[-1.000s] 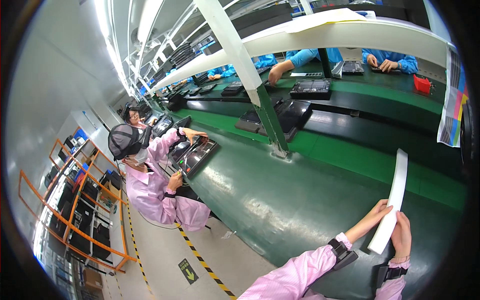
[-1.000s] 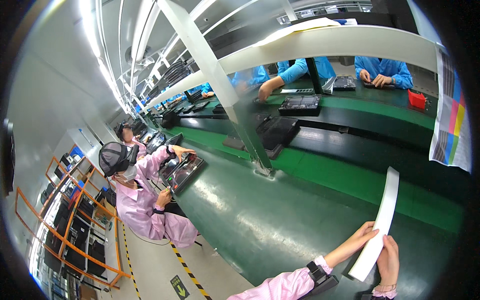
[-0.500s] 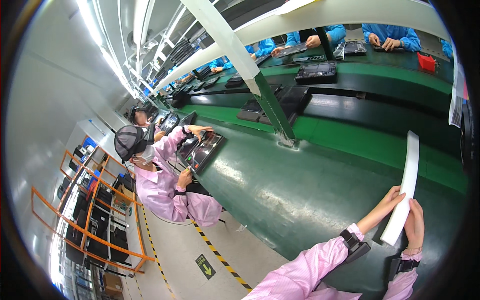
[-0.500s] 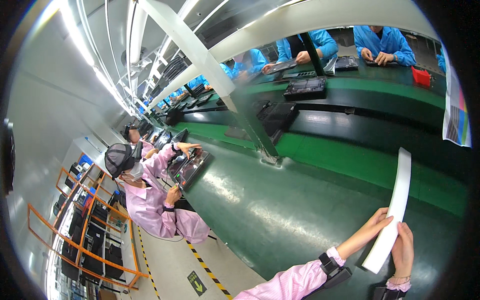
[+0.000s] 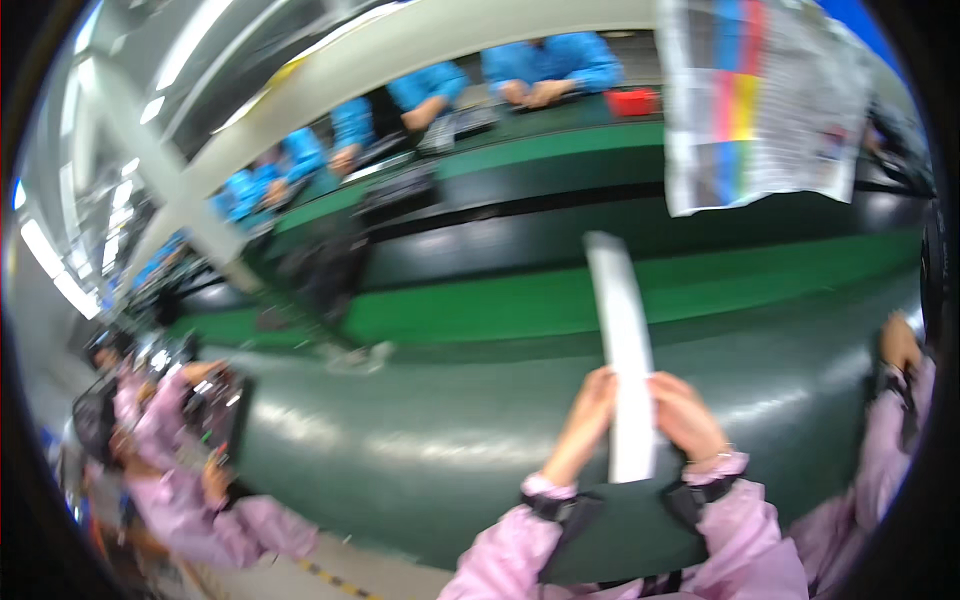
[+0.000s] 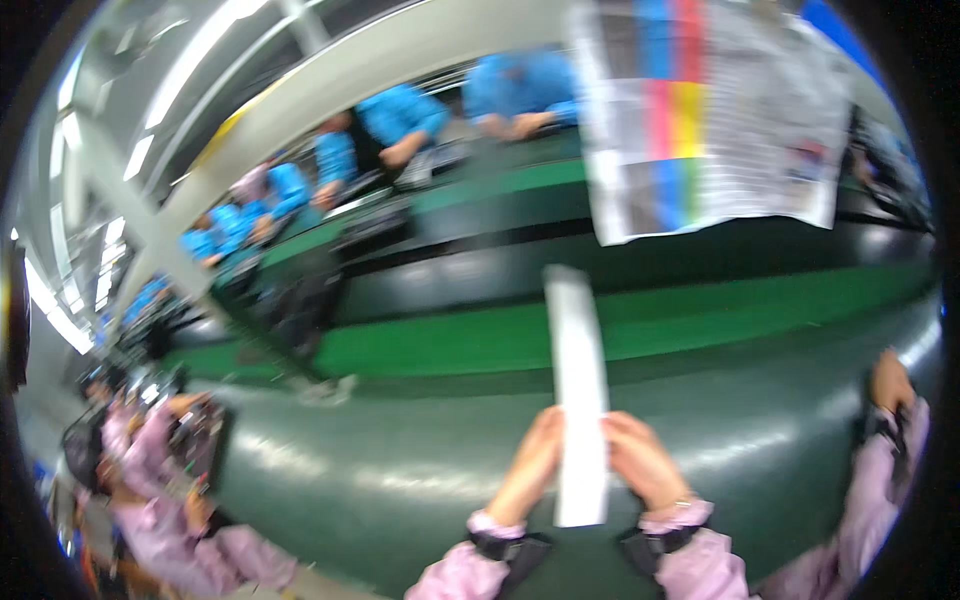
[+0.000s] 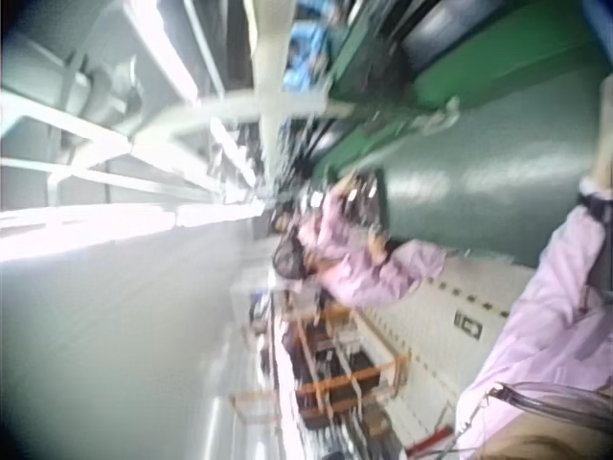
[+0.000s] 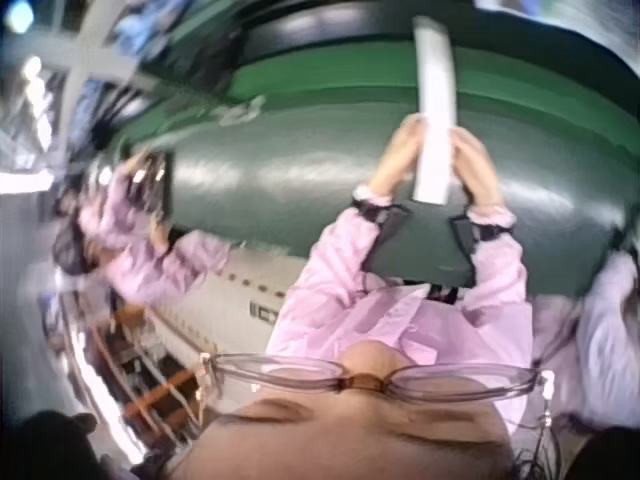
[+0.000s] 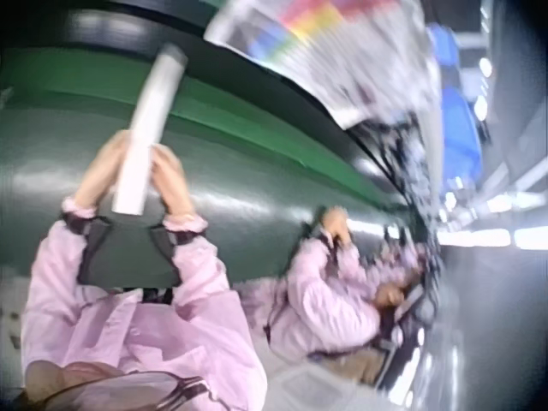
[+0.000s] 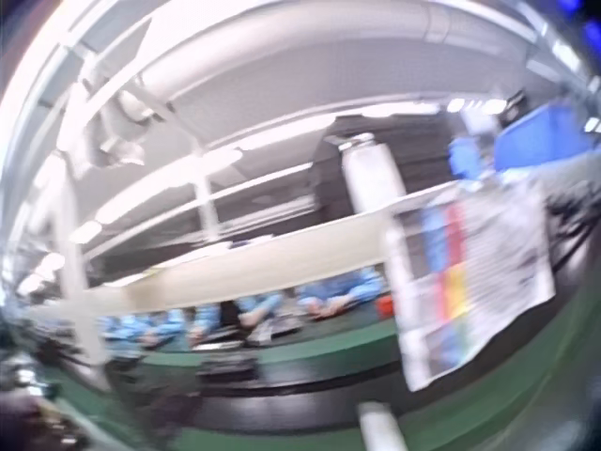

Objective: Inspecting and testing tablet computers on an electronics assembly line.

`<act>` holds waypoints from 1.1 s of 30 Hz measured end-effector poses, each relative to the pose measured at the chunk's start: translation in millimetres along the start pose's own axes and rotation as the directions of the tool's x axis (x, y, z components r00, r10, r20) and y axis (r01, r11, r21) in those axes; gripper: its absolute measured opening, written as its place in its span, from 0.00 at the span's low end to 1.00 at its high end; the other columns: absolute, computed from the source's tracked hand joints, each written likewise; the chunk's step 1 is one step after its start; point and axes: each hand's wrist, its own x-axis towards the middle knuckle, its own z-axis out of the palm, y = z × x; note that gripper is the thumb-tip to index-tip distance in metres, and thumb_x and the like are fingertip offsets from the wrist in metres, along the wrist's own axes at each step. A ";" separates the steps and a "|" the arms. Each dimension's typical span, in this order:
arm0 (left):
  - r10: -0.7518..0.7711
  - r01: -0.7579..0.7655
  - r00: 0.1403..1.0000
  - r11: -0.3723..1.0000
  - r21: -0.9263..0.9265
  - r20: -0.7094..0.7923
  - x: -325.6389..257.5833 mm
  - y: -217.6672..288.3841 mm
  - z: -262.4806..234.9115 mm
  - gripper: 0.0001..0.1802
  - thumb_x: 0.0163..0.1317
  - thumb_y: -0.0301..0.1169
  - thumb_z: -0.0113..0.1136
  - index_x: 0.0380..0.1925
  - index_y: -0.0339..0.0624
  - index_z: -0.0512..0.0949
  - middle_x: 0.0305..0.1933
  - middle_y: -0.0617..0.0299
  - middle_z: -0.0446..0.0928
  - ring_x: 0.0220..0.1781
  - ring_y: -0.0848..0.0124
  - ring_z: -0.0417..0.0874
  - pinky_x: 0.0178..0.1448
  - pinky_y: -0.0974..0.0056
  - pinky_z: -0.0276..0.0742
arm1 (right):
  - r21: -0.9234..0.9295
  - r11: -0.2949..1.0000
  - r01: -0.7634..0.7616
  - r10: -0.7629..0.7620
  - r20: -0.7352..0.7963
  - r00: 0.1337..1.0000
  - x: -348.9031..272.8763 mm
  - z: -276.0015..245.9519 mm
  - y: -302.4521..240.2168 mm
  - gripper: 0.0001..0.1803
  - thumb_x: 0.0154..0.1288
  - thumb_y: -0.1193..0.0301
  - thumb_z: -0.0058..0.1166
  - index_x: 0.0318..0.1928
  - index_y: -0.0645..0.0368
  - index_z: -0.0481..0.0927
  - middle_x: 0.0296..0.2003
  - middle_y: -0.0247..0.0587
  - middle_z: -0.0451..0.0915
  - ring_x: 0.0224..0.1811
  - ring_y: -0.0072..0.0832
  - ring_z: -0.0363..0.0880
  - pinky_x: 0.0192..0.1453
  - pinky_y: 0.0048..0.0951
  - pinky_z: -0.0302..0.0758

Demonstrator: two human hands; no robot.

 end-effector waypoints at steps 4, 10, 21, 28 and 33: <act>-0.048 0.048 0.999 0.987 -0.154 0.002 -8.5 13.5 11.3 0.25 0.69 0.42 0.45 0.56 0.34 0.62 0.54 0.53 0.70 0.54 0.69 0.72 0.59 0.65 0.69 | -0.027 0.999 -0.021 0.022 0.068 0.997 -9.0 1.3 -2.8 0.16 0.67 0.68 0.48 0.51 0.64 0.74 0.44 0.37 0.78 0.45 0.24 0.76 0.51 0.27 0.73; 0.039 -0.015 0.995 0.969 -0.246 0.093 -1.6 23.2 26.8 0.18 0.67 0.35 0.47 0.50 0.33 0.66 0.55 0.42 0.71 0.55 0.61 0.74 0.62 0.60 0.68 | -0.029 1.000 0.001 0.001 0.039 0.999 -6.7 -10.8 2.3 0.20 0.67 0.62 0.49 0.52 0.64 0.74 0.41 0.32 0.78 0.41 0.18 0.76 0.46 0.23 0.74; 0.019 -0.020 1.000 0.992 0.126 0.006 -11.0 56.6 46.0 0.20 0.69 0.37 0.42 0.50 0.30 0.72 0.50 0.53 0.74 0.50 0.65 0.75 0.55 0.65 0.70 | 0.010 1.000 0.024 -0.025 0.195 0.981 7.0 -14.3 1.6 0.20 0.68 0.59 0.47 0.51 0.63 0.73 0.38 0.30 0.75 0.39 0.14 0.73 0.43 0.20 0.73; -0.039 0.040 0.999 0.999 -0.033 0.018 -15.0 48.6 44.5 0.26 0.69 0.41 0.41 0.55 0.27 0.65 0.57 0.46 0.69 0.58 0.60 0.70 0.64 0.60 0.62 | 0.010 0.999 -0.031 0.028 0.232 0.972 -1.7 -16.2 3.9 0.23 0.68 0.55 0.47 0.52 0.61 0.73 0.41 0.27 0.74 0.43 0.13 0.72 0.48 0.19 0.71; -0.056 0.056 0.998 0.998 -0.010 0.023 -15.5 50.2 40.1 0.24 0.68 0.40 0.42 0.54 0.29 0.65 0.56 0.47 0.70 0.57 0.60 0.71 0.63 0.60 0.64 | -0.005 0.997 -0.078 0.077 0.203 0.976 3.5 -16.5 7.3 0.23 0.68 0.55 0.47 0.53 0.60 0.71 0.43 0.27 0.73 0.46 0.13 0.71 0.50 0.19 0.70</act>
